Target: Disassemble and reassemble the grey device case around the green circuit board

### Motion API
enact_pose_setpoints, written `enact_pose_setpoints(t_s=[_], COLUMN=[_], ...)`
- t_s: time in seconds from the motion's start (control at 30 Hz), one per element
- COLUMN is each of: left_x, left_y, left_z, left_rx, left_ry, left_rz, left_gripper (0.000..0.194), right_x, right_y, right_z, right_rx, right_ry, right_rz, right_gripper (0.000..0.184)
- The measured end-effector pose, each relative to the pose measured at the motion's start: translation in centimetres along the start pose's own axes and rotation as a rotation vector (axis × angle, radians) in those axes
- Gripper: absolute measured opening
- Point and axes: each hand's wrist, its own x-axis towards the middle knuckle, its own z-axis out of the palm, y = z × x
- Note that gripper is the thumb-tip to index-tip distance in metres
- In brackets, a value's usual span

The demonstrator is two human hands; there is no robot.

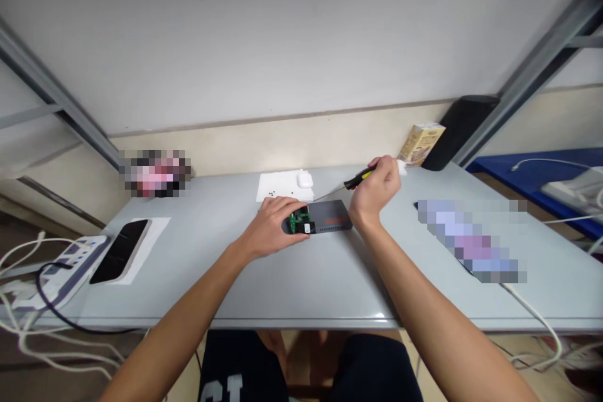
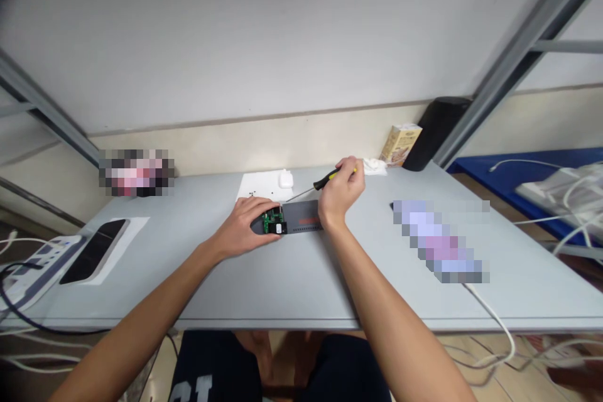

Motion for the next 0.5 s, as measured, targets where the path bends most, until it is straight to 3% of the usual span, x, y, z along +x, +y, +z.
enact_pose_setpoints(t_s=[0.1,0.23,0.37,0.5], left_x=[0.0,0.0,0.1,0.2], left_y=[-0.1,-0.4,-0.8,-1.5], left_z=[0.2,0.4,0.7,0.8], left_rx=[0.022,0.016,-0.034,-0.119], left_ry=[-0.024,-0.031,0.056,0.143], left_rz=[-0.031,-0.062,-0.129,-0.225], left_gripper=[0.054,0.053,0.056,0.059], right_x=[-0.4,-2.1,-3.3,-3.8], right_y=[-0.8,-1.6,-2.0,-2.1], right_z=[0.0,0.1,0.1,0.0], right_rx=[0.065,0.107,0.110,0.165], right_ry=[-0.013,-0.169,-0.267,-0.292], right_rz=[-0.023,-0.057,-0.183,-0.181], right_gripper=[0.036,0.038,0.041,0.042])
